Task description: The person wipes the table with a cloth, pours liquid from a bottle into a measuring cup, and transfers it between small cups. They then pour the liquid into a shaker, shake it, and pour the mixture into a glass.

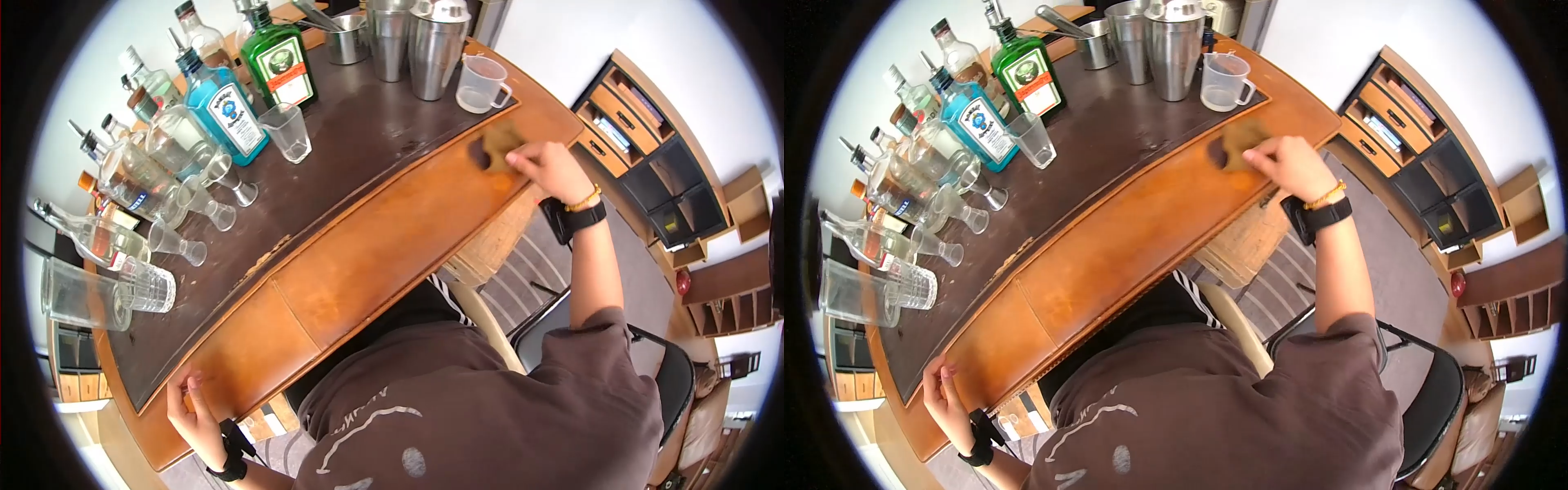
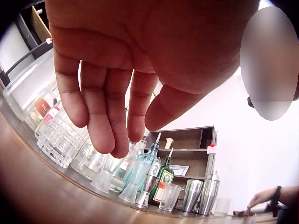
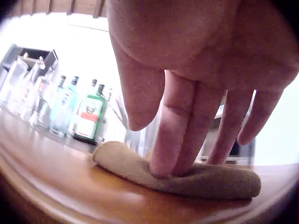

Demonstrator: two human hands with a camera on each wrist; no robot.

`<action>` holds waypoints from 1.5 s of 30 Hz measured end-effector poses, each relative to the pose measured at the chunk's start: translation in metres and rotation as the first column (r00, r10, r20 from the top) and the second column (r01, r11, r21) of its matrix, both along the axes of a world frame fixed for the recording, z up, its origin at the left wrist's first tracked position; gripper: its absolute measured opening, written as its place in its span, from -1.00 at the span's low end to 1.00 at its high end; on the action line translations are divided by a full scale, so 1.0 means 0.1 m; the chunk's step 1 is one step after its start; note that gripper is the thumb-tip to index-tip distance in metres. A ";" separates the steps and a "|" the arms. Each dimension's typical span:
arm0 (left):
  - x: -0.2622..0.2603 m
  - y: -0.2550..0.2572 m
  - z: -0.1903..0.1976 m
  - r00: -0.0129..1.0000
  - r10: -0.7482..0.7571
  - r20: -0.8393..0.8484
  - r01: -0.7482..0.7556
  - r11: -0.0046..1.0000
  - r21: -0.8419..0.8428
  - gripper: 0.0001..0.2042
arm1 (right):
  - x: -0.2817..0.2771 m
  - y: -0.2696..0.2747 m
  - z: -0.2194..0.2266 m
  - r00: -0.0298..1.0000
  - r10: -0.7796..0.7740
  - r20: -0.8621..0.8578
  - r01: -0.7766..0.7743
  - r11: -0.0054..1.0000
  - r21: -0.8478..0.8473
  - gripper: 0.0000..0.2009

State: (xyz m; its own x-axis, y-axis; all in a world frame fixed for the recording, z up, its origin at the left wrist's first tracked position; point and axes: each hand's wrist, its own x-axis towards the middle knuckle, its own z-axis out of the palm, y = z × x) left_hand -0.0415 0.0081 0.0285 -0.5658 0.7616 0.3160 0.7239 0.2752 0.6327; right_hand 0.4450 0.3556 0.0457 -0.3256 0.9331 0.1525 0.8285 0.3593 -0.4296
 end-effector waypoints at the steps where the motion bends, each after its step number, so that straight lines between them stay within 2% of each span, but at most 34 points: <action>1: -0.01 -0.01 -0.01 1.000 -0.017 0.007 0.017 1.000 0.004 -0.79 | 0.22 0.14 -0.10 0.990 -0.041 0.132 0.021 0.988 0.151 -0.70; 3: -0.03 -0.03 -0.02 0.998 -0.009 0.067 0.011 0.999 -0.031 -0.80 | 0.44 0.19 -0.14 0.975 -0.114 0.189 0.057 0.957 0.284 -0.77; 4: -0.04 -0.03 -0.03 0.998 -0.027 0.057 0.029 0.999 -0.030 -0.80 | 0.46 0.17 -0.14 0.973 -0.128 0.194 0.068 0.954 0.291 -0.77; 6: -0.04 -0.03 -0.06 0.997 -0.042 0.061 0.043 0.999 -0.024 -0.80 | 0.43 0.14 -0.17 0.978 -0.187 -0.087 0.202 0.956 0.211 -0.81; 9: 0.03 0.03 -0.01 0.998 -0.044 0.034 0.044 0.999 -0.003 -0.78 | 0.53 0.28 -0.31 0.964 -0.196 -0.181 0.226 0.960 0.165 -0.79; 10: 0.00 0.01 -0.01 0.998 -0.048 0.041 0.048 0.999 -0.014 -0.79 | 0.58 0.34 -0.34 0.955 -0.199 -0.222 0.248 0.942 0.224 -0.76; 11: -0.03 -0.01 -0.04 0.997 -0.053 0.048 0.054 0.998 -0.026 -0.79 | 0.69 0.49 -0.41 0.928 -0.249 -0.278 0.338 0.876 0.343 -0.69; 13: -0.04 -0.05 -0.08 0.997 -0.043 0.060 0.042 0.999 0.018 -0.79 | 0.93 0.74 -0.49 0.895 -0.423 -0.142 0.412 0.660 0.628 -0.63; 14: -0.06 -0.06 -0.07 0.997 -0.041 0.063 0.041 0.999 -0.004 -0.79 | 0.99 0.83 -0.47 0.876 -0.444 -0.186 0.479 0.766 0.429 -0.57; 15: -0.08 -0.07 -0.04 0.997 -0.039 0.064 0.041 0.999 -0.028 -0.78 | 1.05 0.87 -0.48 0.872 -0.452 -0.190 0.488 0.761 0.429 -0.57; 17: -0.04 -0.05 -0.02 0.999 -0.035 0.037 0.036 0.999 -0.027 -0.77 | 0.96 0.90 -0.40 0.898 -0.439 -0.014 0.426 0.862 0.273 -0.54; 19: -0.04 -0.03 -0.02 1.000 -0.026 0.003 0.026 0.999 -0.033 -0.77 | 0.93 0.94 -0.41 0.893 -0.448 0.036 0.418 0.858 0.298 -0.54; 21: -0.01 0.03 -0.02 0.998 -0.058 0.003 0.058 0.998 -0.027 -0.77 | 0.84 0.93 -0.31 0.826 -0.516 0.229 0.431 0.838 0.333 -0.57; 22: 0.01 0.05 -0.01 0.997 -0.082 -0.001 0.082 0.996 -0.021 -0.77 | 0.76 0.88 -0.27 0.784 -0.554 0.281 0.420 0.806 0.417 -0.61; 23: 0.16 0.13 0.10 0.996 -0.086 0.002 0.086 0.996 -0.020 -0.77 | 0.72 0.88 -0.26 0.781 -0.557 0.283 0.422 0.804 0.419 -0.61; 25: 0.48 0.27 0.32 0.991 -0.088 -0.100 0.092 0.995 0.040 -0.83 | 0.69 0.88 -0.24 0.730 -0.564 0.386 0.355 0.795 0.491 -0.66; 26: 0.47 0.27 0.33 0.991 -0.090 -0.095 0.094 0.995 0.041 -0.83 | 0.68 0.86 -0.18 0.705 -0.537 0.462 0.344 0.830 0.439 -0.69; 29: 0.45 0.26 0.33 0.993 -0.077 -0.089 0.076 0.997 -0.014 -0.78 | 0.77 0.89 -0.14 0.682 -0.525 0.509 0.356 0.847 0.395 -0.76; 30: 0.45 0.26 0.32 0.995 -0.075 -0.067 0.074 0.997 -0.008 -0.78 | 0.80 0.88 -0.10 0.651 -0.582 0.487 0.431 0.812 0.394 -0.79; 31: 0.44 0.26 0.32 0.996 -0.071 -0.045 0.071 0.997 -0.002 -0.78 | 0.90 0.91 -0.10 0.671 -0.610 0.421 0.476 0.790 0.387 -0.78; 34: 0.42 0.24 0.29 0.996 -0.082 -0.044 0.082 0.997 0.004 -0.77 | 1.28 0.98 -0.03 0.798 -0.602 -0.001 0.585 0.776 0.235 -0.75; 35: 0.42 0.23 0.29 0.996 -0.080 -0.040 0.080 0.997 0.003 -0.77 | 1.41 1.02 0.03 0.789 -0.611 -0.068 0.611 0.766 0.200 -0.73; 37: 0.42 0.23 0.31 0.997 -0.072 -0.020 0.071 0.997 -0.005 -0.77 | 1.72 1.13 0.14 0.804 -0.584 -0.115 0.594 0.778 0.205 -0.74; 45: 0.42 0.26 0.26 0.994 -0.082 -0.071 0.082 0.997 -0.007 -0.76 | 2.18 1.20 0.75 0.762 -0.640 -0.096 0.638 0.717 0.280 -0.72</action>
